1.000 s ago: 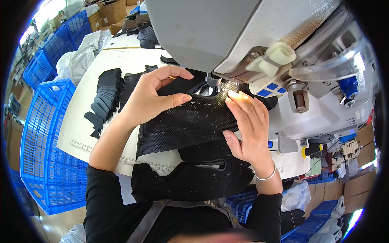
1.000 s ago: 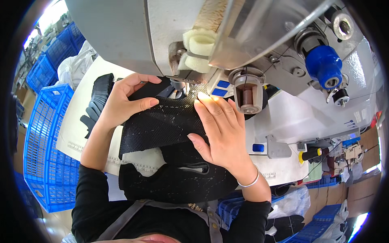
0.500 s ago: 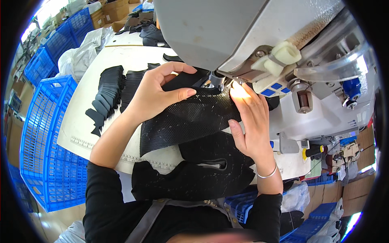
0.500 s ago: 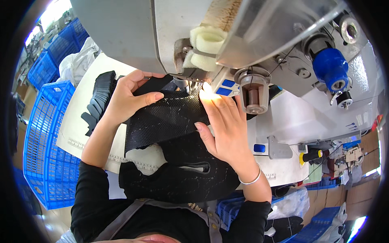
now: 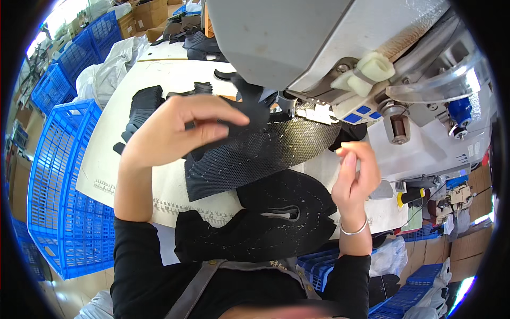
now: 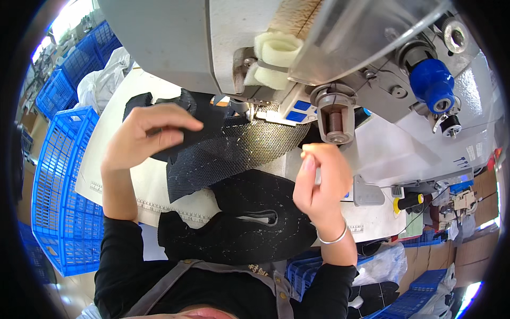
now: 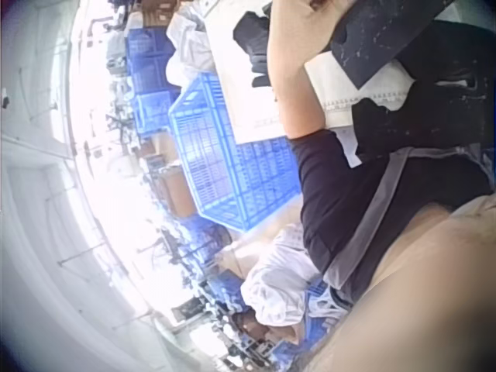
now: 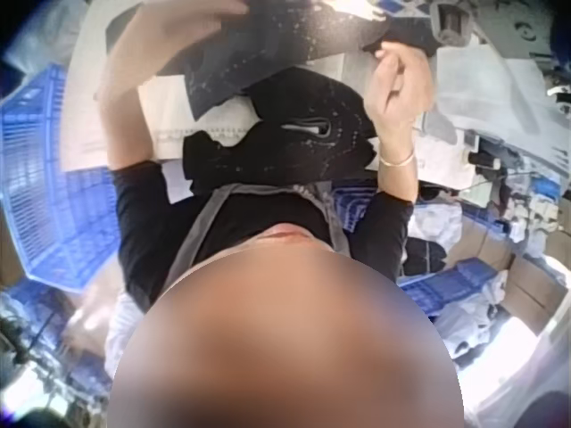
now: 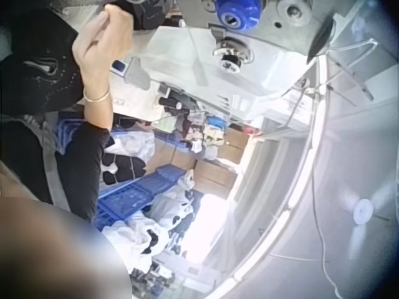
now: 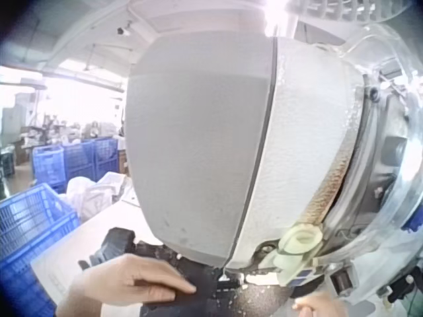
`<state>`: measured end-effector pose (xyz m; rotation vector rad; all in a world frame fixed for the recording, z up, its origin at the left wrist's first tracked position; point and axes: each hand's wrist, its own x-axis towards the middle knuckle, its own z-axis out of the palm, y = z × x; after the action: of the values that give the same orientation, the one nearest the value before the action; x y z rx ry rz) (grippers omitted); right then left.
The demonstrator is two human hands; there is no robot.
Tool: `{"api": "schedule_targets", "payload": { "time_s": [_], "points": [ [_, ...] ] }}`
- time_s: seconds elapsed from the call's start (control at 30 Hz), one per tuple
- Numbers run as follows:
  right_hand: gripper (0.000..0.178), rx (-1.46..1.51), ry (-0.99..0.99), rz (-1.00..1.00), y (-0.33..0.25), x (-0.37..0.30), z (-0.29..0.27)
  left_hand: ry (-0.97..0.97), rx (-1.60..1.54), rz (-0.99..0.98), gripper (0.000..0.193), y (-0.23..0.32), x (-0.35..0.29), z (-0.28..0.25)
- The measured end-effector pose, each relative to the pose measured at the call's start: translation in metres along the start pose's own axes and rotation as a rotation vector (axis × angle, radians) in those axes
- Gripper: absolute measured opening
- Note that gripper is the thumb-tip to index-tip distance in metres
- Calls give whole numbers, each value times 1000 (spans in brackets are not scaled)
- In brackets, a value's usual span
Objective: The person stitches shoe pieces together using a sewing machine, winds thread onto a bobbin and inserts it into the machine, then continues sewing shoe components.
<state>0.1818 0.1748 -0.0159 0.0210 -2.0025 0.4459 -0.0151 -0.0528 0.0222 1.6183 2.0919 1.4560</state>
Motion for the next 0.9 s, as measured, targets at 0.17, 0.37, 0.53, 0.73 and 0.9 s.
{"api": "schedule_targets", "payload": {
  "time_s": [0.17,0.37,0.53,0.73,0.9],
  "points": [
    [10,209,-433,94,-20,-13,2,-324,-203,11,17,6,0,18],
    [24,848,-612,669,-27,-18,27,-64,-299,-11,16,9,-5,57],
    [21,956,-573,704,-27,-20,31,-57,-173,107,20,8,-6,55],
    [20,951,-563,736,-27,-24,32,-62,-27,183,24,7,-9,54],
    [20,972,-564,731,-26,-24,32,-69,-36,187,25,6,-7,54]
  ]
}}
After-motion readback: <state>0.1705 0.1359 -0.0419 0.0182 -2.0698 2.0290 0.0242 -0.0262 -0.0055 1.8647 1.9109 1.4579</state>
